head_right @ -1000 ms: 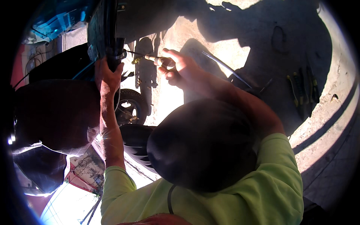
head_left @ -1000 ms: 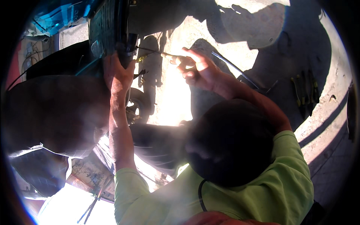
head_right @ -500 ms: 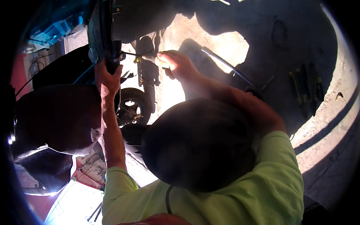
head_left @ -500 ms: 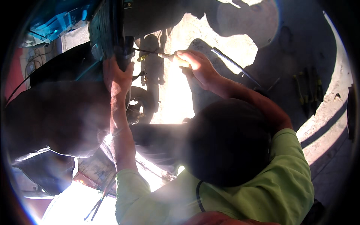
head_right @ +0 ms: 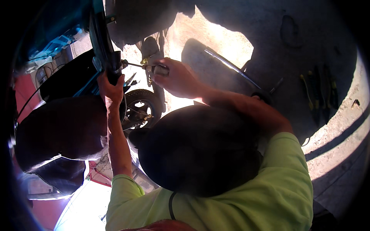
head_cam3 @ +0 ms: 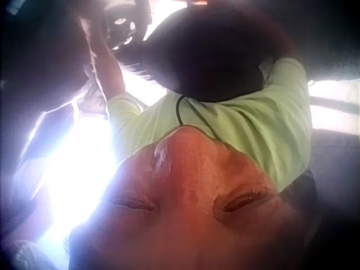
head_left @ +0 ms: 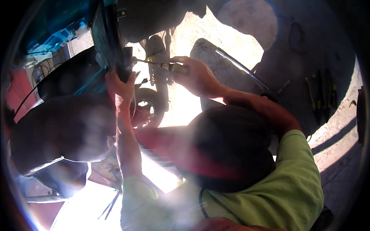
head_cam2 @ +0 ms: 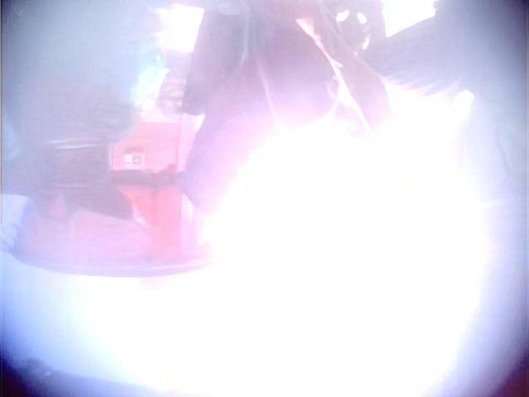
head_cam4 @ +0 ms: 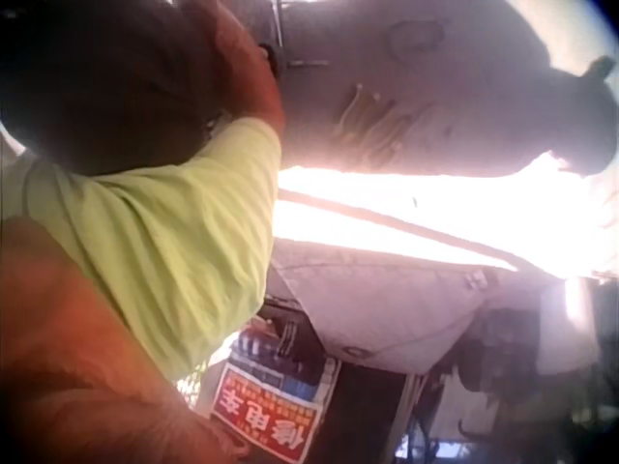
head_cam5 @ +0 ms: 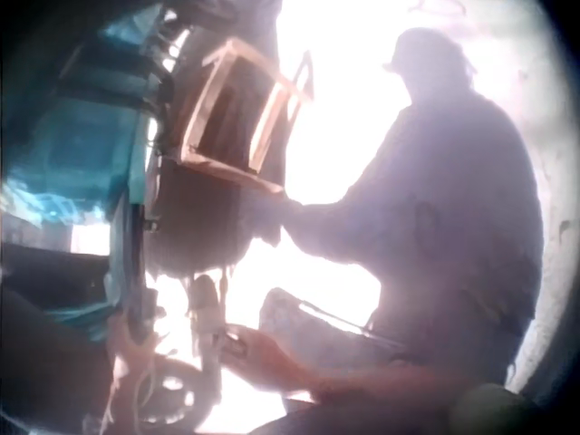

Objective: The person works on the lower frame of a blue vehicle, using a T-handle wrench and a screwdriver to adjust and secure components near the wheel.

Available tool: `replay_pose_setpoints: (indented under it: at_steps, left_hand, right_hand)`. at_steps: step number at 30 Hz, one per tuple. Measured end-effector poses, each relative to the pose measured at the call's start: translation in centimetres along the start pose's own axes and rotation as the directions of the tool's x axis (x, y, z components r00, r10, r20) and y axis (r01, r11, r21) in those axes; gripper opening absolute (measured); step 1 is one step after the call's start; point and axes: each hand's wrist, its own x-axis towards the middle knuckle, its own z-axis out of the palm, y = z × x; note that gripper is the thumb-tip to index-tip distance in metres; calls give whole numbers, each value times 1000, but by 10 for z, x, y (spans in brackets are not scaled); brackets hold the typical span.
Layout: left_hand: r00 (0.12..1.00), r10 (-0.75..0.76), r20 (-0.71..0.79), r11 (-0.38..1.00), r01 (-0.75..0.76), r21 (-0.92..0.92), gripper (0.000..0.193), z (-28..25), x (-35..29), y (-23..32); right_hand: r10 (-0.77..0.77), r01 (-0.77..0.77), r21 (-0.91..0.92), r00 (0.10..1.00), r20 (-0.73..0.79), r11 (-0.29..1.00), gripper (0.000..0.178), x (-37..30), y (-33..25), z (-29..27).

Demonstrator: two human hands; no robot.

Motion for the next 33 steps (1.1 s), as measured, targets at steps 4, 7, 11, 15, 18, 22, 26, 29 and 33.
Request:
replay_pose_setpoints:
  at_steps: [4, 7, 11, 15, 18, 22, 26, 29, 33]
  left_hand:
    - [999, -37, 21, 999, 37, 16, 62, -4, 1, 1]
    - [1000, -14, -1, 1000, 14, 23, 63, -7, -1, -4]
    - [1000, 1, 8, 1000, -1, -1, 63, 3, 2, -5]
    - [1000, -16, 4, 1000, 16, 14, 64, 1, 2, -3]
    - [1000, 1, -11, 1000, 0, 19, 64, -1, -1, -5]
    - [1000, 15, -15, 999, -15, 29, 63, -1, 0, -3]
    - [999, 27, -24, 1000, -26, 15, 63, 1, 0, -2]
    - [1000, 7, -9, 1000, -7, 5, 62, -1, 0, -3]
    - [1000, 13, -3, 1000, -13, 2, 62, 2, 0, -5]
  right_hand:
    - [504, -636, 643, 757, 415, 426, 39, 12, -11, -17]
    - [460, -700, 555, 714, 528, 449, 35, 17, 11, -12]
    - [-216, 195, -256, 975, -57, 947, 38, -4, 5, -5]
    - [-117, 103, -205, 991, -59, 973, 38, -2, -3, -8]
    - [326, -344, 234, 939, 110, 910, 39, 5, 5, -3]
    - [511, -640, 419, 768, 387, 644, 40, 16, 13, -14]
    - [-17, 16, -100, 1000, -9, 995, 31, 10, 19, -5]
    - [-252, 219, -391, 967, -35, 894, 32, 5, 8, -7]
    - [-126, 107, -401, 992, -21, 910, 34, 7, 5, -16]
